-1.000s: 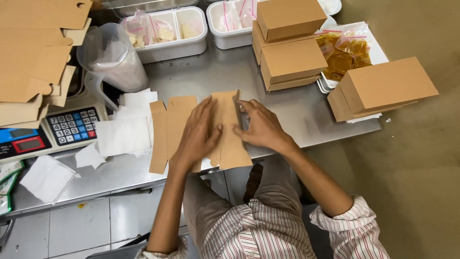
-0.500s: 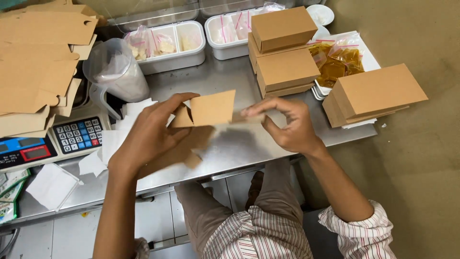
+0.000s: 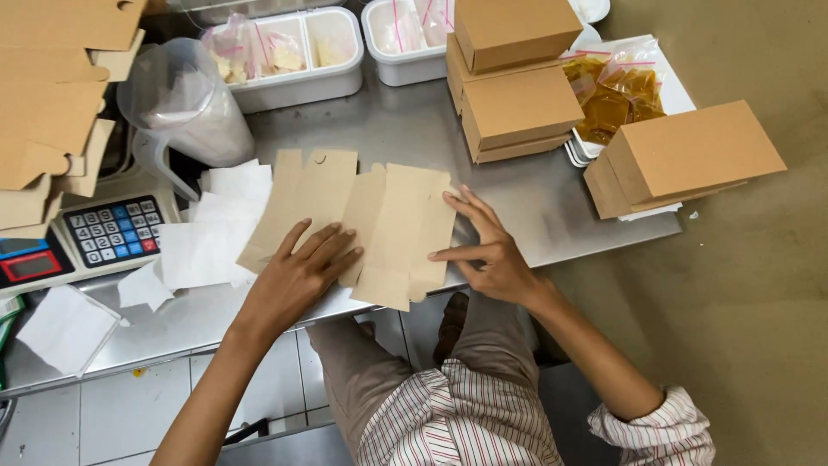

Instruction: The person assembles a small cardboard box by hand. They fold the flat cardboard along pre-cut lines, apply adhesive tape to secure the seams, and form the box into its final shape.

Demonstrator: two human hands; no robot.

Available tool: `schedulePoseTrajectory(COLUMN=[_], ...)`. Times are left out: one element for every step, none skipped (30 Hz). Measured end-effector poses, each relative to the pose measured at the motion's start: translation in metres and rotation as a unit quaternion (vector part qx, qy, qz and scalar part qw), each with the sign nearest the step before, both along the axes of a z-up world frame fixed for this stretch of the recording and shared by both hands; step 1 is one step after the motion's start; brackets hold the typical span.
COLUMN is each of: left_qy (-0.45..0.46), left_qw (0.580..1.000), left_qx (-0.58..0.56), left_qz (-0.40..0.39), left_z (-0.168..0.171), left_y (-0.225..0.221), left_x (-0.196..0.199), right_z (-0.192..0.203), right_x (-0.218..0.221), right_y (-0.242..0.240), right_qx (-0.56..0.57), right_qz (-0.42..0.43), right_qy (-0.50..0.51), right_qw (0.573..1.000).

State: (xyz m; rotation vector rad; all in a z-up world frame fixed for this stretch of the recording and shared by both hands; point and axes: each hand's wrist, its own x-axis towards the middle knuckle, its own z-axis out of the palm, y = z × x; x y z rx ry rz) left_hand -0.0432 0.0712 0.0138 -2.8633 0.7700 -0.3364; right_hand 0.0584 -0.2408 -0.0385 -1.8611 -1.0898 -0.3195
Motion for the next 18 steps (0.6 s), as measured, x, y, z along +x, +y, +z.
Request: schedulePoseTrajectory(left_qy=[0.002,0.041,0.079,0.081,0.085,0.087,0.088,0.079,0.07,0.071,0.113,0.154,0.155,0.194,0.232,0.231,0.231,0.231], left_qw=[1.0,0.998,0.994,0.994,0.992,0.989,0.989,0.988,0.986,0.986,0.975,0.961,0.961,0.951,0.937,0.937,0.934,0.931], left_qx=[-0.002,-0.034,-0.065,-0.066,-0.08,-0.094,-0.095,-0.114,-0.132,-0.133,-0.15,-0.166,-0.165,-0.145,-0.124,-0.125,-0.114,-0.102], left_qz=[-0.002,0.019,0.041,0.038,0.055,0.072,0.068,0.07,0.072,0.069,0.114,0.159,0.158,0.194,0.23,0.229,0.247,0.265], left_z=[0.0,0.0,0.001,0.0,-0.001,-0.001,-0.003,-0.005,-0.006,-0.006,-0.006,-0.005,-0.003,-0.001,0.001,-0.001,-0.003,-0.004], left_y=[-0.001,-0.002,-0.003,-0.005,-0.007,-0.009,-0.016,-0.023,-0.03,-0.042,-0.053,-0.064,-0.074,-0.085,-0.096,-0.103,-0.11,-0.116], left_x=[0.0,-0.001,-0.001,-0.001,0.0,0.002,0.003,0.005,0.006,0.008,0.01,0.012,0.014,0.015,0.016,0.015,0.014,0.014], right_z=[0.002,0.004,0.006,0.003,0.0,-0.003,-0.003,-0.002,-0.001,-0.001,-0.001,0.0,-0.001,-0.003,-0.004,-0.004,-0.005,-0.004], right_x=[-0.001,-0.003,-0.005,0.0,0.004,0.01,0.016,0.022,0.028,0.032,0.036,0.04,0.043,0.046,0.049,0.048,0.048,0.047], right_y=[-0.001,-0.001,-0.002,-0.003,-0.004,-0.006,-0.006,-0.006,-0.006,-0.002,0.001,0.006,0.009,0.012,0.014,0.014,0.013,0.013], right_qx=[-0.002,-0.026,-0.049,-0.05,-0.049,-0.047,-0.047,-0.093,-0.139,-0.139,-0.142,-0.143,-0.143,-0.138,-0.132,-0.133,-0.124,-0.115], right_qz=[-0.002,-0.003,-0.003,-0.006,-0.024,-0.042,-0.045,-0.102,-0.159,-0.162,-0.173,-0.184,-0.186,-0.191,-0.196,-0.197,-0.201,-0.204], right_qy=[0.002,0.021,0.039,0.042,0.063,0.082,0.082,0.081,0.079,0.081,0.093,0.105,0.106,0.114,0.121,0.12,0.137,0.154], right_qw=[1.0,0.999,0.998,0.998,0.997,0.995,0.995,0.987,0.974,0.974,0.97,0.967,0.966,0.965,0.964,0.964,0.962,0.96])
